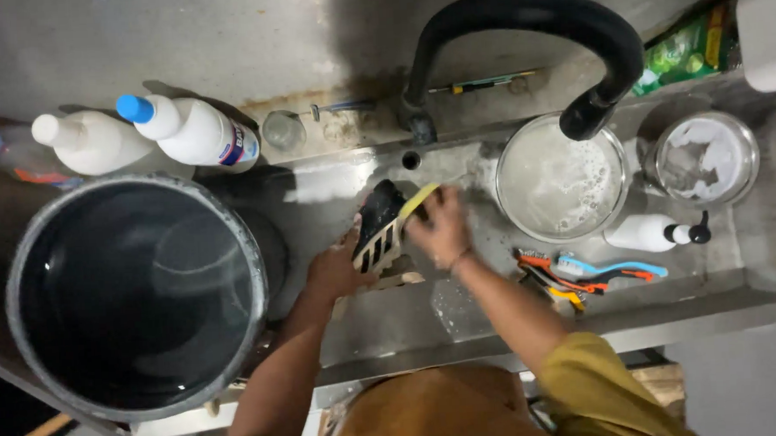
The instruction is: The person rinses a sneaker under running water, applies liquid soap, and scrubs the shoe with a sponge and brushes. They rinse the shoe again and continue scrubbing different areas, including the sole and upper, before rinsing once more.
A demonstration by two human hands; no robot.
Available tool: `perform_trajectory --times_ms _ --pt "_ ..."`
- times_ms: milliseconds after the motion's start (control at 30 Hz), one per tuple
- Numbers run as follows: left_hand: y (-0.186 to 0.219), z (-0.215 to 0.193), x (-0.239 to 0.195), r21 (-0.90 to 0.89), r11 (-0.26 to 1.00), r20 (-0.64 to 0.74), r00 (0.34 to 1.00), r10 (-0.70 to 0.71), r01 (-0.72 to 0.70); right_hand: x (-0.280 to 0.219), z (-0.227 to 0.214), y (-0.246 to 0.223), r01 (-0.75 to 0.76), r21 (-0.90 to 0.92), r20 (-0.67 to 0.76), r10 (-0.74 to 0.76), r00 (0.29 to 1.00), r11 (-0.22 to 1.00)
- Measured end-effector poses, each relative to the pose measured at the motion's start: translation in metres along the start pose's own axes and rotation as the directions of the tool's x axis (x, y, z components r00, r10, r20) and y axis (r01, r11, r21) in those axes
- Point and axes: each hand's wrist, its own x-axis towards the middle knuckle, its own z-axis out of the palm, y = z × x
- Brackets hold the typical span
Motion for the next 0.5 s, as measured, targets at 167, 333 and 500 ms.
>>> perform_trajectory --times_ms 167,333,500 --pt "-0.002 0.000 0.009 0.005 1.000 -0.015 1.000 0.027 -0.027 0.034 0.000 0.023 0.128 -0.041 0.008 -0.128 0.992 0.991" --pt "-0.021 0.013 0.011 -0.071 0.997 0.003 1.000 -0.005 0.005 -0.030 -0.033 -0.070 0.176 0.236 0.209 -0.226 0.951 0.956" --pt "-0.006 -0.001 0.021 -0.091 0.995 0.072 0.997 -0.042 0.048 0.020 -0.005 0.003 -0.224 -0.093 0.125 0.234 0.964 0.970"
